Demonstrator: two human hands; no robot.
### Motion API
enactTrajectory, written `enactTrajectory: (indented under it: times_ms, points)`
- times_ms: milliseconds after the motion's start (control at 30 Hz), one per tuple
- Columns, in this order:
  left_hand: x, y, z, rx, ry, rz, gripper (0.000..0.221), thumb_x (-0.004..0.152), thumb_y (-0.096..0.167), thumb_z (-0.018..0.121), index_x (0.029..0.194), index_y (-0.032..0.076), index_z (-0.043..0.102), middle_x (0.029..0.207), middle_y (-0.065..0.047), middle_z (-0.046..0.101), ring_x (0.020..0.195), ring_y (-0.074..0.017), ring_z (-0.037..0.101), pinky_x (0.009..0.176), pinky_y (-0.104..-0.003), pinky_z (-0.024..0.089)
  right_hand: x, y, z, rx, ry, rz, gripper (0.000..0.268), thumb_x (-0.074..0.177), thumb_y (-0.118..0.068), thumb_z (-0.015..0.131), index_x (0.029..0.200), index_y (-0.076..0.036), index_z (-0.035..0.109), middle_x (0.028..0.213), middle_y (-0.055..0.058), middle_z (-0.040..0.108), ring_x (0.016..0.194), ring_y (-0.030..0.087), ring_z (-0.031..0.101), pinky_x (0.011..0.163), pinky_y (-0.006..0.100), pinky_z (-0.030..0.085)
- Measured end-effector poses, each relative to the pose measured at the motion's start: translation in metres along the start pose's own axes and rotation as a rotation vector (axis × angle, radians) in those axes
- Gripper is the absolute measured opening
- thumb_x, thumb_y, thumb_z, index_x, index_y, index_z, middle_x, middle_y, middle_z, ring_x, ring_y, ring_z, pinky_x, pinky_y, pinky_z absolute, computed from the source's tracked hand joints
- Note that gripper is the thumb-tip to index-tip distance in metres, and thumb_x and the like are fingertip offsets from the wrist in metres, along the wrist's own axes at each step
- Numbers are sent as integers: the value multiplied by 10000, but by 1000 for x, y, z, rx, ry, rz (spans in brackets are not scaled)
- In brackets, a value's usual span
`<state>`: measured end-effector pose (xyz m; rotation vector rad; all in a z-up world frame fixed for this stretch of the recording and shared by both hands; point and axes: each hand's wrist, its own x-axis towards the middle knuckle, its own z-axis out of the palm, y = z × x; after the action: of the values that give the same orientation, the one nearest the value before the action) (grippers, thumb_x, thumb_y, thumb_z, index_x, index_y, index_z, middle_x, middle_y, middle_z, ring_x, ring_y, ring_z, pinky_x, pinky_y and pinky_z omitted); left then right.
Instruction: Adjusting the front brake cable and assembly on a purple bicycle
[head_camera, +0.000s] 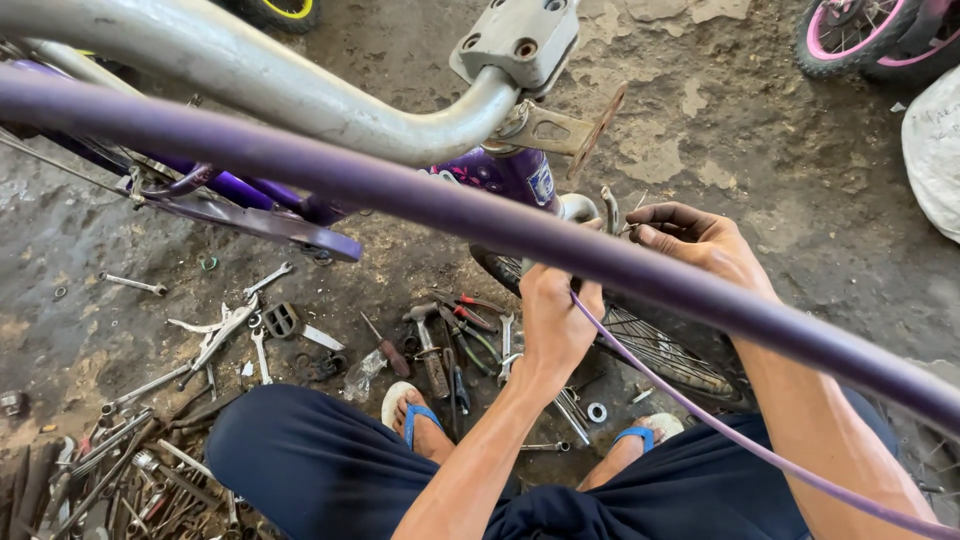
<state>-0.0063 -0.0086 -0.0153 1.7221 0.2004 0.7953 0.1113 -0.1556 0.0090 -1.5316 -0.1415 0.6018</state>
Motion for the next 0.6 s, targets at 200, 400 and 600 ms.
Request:
enactTrajectory:
  times_ms: [200,400,600]
  points:
    - [1,-4,2,36,27,17,154,941,48,663,1034,91,779,974,-106,711,963,-344,713,854,-413,583,-1,6,4,58,48,-29,237,905,-62,755,1132,-9,717,988,103,730,851,160,720,746,286,598]
    - [12,26,-3,7,66,86,140,954,-14,629,1017,18,749,945,-188,698,924,-386,714,770,-406,614,10,21,-8,212,29,-134,326,813,1,785,1130,6,712,954,131,722,843,213,756,767,329,635]
    - [14,32,-5,-16,71,122,149,967,-37,609,1025,1,741,958,-180,706,911,-360,720,771,-389,629,-1,9,-4,-41,81,-192,308,844,-97,814,1126,-6,729,959,129,729,853,232,740,799,356,609]
